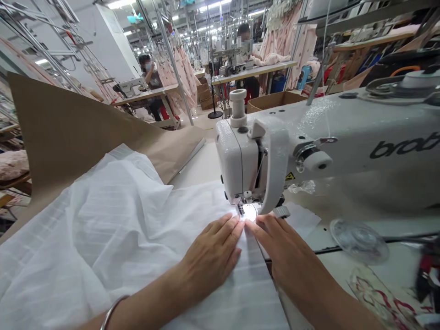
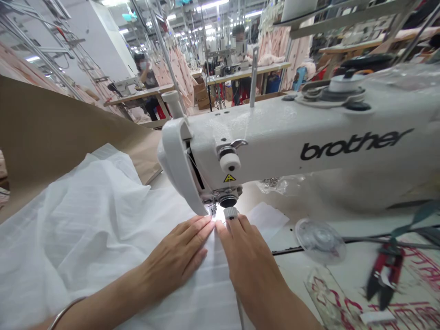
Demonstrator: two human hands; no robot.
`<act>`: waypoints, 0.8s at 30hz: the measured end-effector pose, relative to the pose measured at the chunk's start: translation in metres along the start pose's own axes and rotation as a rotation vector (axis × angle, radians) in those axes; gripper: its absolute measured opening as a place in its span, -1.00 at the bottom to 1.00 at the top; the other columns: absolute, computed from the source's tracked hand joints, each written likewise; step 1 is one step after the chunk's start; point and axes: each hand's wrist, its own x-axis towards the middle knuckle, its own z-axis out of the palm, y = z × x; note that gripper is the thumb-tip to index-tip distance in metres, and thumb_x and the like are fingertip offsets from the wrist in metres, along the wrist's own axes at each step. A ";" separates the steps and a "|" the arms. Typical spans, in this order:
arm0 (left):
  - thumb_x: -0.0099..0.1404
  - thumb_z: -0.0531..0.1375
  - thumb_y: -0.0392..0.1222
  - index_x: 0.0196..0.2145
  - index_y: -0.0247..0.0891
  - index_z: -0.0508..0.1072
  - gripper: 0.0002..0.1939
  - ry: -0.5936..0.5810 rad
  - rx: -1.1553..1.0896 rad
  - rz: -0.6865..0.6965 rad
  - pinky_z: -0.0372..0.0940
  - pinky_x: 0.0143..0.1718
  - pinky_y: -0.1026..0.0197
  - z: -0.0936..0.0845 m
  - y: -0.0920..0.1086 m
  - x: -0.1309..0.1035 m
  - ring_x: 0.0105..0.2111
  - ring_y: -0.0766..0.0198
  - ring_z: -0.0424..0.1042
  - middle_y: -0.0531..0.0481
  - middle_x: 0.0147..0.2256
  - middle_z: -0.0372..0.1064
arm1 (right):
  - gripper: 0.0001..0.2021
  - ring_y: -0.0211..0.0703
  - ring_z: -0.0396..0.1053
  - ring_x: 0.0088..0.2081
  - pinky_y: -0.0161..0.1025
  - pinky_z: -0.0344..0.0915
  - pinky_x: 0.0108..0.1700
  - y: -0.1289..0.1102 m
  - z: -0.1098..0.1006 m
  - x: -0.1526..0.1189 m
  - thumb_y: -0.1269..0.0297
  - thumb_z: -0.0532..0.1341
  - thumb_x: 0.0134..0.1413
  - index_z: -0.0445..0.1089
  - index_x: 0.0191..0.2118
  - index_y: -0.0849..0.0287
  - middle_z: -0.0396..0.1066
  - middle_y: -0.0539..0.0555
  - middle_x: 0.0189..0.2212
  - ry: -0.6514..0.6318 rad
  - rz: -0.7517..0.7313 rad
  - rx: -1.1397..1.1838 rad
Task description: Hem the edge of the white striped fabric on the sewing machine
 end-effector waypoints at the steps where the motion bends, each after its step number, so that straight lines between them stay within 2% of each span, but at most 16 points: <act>1: 0.34 -0.01 -0.30 0.16 -0.46 0.12 -0.56 -0.004 0.008 -0.005 0.24 0.10 -0.02 0.001 0.000 0.000 0.15 0.00 0.14 -0.26 0.11 0.19 | -0.42 -0.04 0.19 -0.16 -0.04 0.30 -0.23 0.000 0.000 0.000 0.73 -0.16 -0.11 0.25 0.03 0.28 0.24 0.18 -0.20 0.018 -0.002 -0.016; 6: 0.33 -0.03 -0.31 0.17 -0.44 0.08 -0.54 0.002 0.014 -0.027 0.21 0.11 -0.02 0.005 0.001 -0.001 0.19 0.04 0.09 -0.29 0.13 0.17 | -0.38 -0.06 0.21 -0.18 -0.12 0.32 -0.28 0.000 0.001 0.001 0.73 -0.13 -0.17 0.28 0.04 0.24 0.27 0.16 -0.23 0.081 -0.007 -0.065; 9: 0.32 -0.03 -0.30 0.17 -0.40 0.07 -0.53 -0.023 -0.020 -0.041 0.22 0.10 -0.03 0.005 -0.004 -0.001 0.19 0.04 0.08 -0.27 0.13 0.17 | -0.36 -0.05 0.22 -0.15 -0.14 0.33 -0.28 -0.002 0.002 0.003 0.74 -0.12 -0.20 0.29 0.03 0.25 0.27 0.17 -0.18 0.112 0.004 -0.124; 16: 0.32 -0.03 -0.31 0.15 -0.35 0.09 -0.56 -0.019 -0.097 -0.006 0.22 0.10 -0.05 0.002 -0.018 0.000 0.18 0.05 0.09 -0.26 0.12 0.17 | -0.34 -0.01 0.23 -0.13 -0.05 0.38 -0.22 -0.005 0.010 0.003 0.78 -0.12 -0.20 0.29 0.06 0.30 0.25 0.23 -0.15 0.122 0.017 -0.229; 20: 0.32 -0.03 -0.32 0.16 -0.37 0.07 -0.54 -0.018 -0.092 -0.010 0.22 0.10 -0.05 0.001 -0.017 -0.001 0.15 0.06 0.14 -0.27 0.11 0.17 | -0.34 0.01 0.24 -0.11 -0.02 0.39 -0.21 -0.006 0.010 0.000 0.79 -0.11 -0.19 0.27 0.08 0.32 0.25 0.26 -0.12 0.109 0.004 -0.248; 24: 0.31 -0.03 -0.33 0.14 -0.38 0.09 -0.56 -0.019 -0.084 -0.007 0.25 0.08 -0.05 0.001 -0.014 0.001 0.18 0.04 0.10 -0.28 0.11 0.17 | -0.34 0.02 0.26 -0.13 0.01 0.40 -0.23 -0.006 0.010 0.000 0.78 -0.11 -0.21 0.27 0.08 0.31 0.27 0.26 -0.13 0.116 0.003 -0.252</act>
